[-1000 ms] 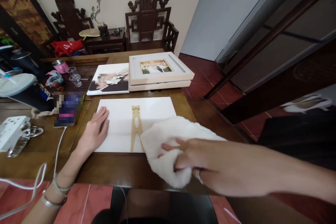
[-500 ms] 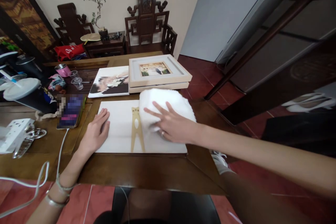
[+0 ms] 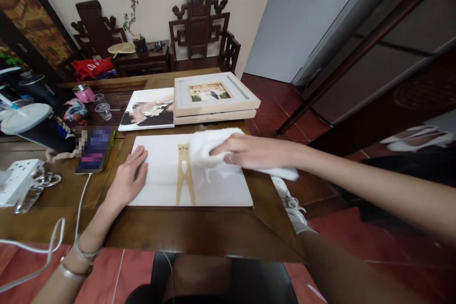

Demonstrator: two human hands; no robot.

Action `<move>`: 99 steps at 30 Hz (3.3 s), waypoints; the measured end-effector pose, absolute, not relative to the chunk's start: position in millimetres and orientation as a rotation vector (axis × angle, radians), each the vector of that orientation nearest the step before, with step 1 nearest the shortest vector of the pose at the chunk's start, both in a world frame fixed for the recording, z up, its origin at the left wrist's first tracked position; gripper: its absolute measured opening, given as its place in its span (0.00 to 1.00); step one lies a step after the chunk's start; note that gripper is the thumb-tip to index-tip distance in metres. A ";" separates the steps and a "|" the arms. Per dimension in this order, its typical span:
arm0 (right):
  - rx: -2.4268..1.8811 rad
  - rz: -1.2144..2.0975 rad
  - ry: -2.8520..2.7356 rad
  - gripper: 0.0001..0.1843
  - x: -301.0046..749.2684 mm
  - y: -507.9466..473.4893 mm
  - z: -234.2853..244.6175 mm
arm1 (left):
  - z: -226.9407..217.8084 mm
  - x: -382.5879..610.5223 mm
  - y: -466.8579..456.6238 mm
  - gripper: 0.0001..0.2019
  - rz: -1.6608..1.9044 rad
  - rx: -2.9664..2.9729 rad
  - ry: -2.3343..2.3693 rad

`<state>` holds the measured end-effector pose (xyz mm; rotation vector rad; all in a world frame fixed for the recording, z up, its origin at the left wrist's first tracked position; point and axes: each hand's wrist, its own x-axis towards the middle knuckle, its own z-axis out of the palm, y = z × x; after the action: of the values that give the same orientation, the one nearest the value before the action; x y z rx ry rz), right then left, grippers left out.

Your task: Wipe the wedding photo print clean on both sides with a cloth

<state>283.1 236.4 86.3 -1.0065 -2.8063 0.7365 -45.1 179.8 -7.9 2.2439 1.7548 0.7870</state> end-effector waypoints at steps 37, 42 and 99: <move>-0.996 0.369 -2.997 0.26 261.2 182.2 42.0 | -7.3 -44.7 179.7 0.25 0.777 2.278 1.775; -0.933 0.794 -2.970 0.19 271.3 117.2 71.0 | -8.5 -44.9 179.7 0.25 0.759 2.281 1.779; -0.874 0.383 -3.015 0.21 143.7 231.4 61.2 | -6.7 -56.4 175.3 0.25 0.646 2.310 1.628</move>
<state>143.7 231.4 61.2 -0.8742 -3.0154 0.3825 -56.4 175.3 -6.7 2.3099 1.6283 0.6456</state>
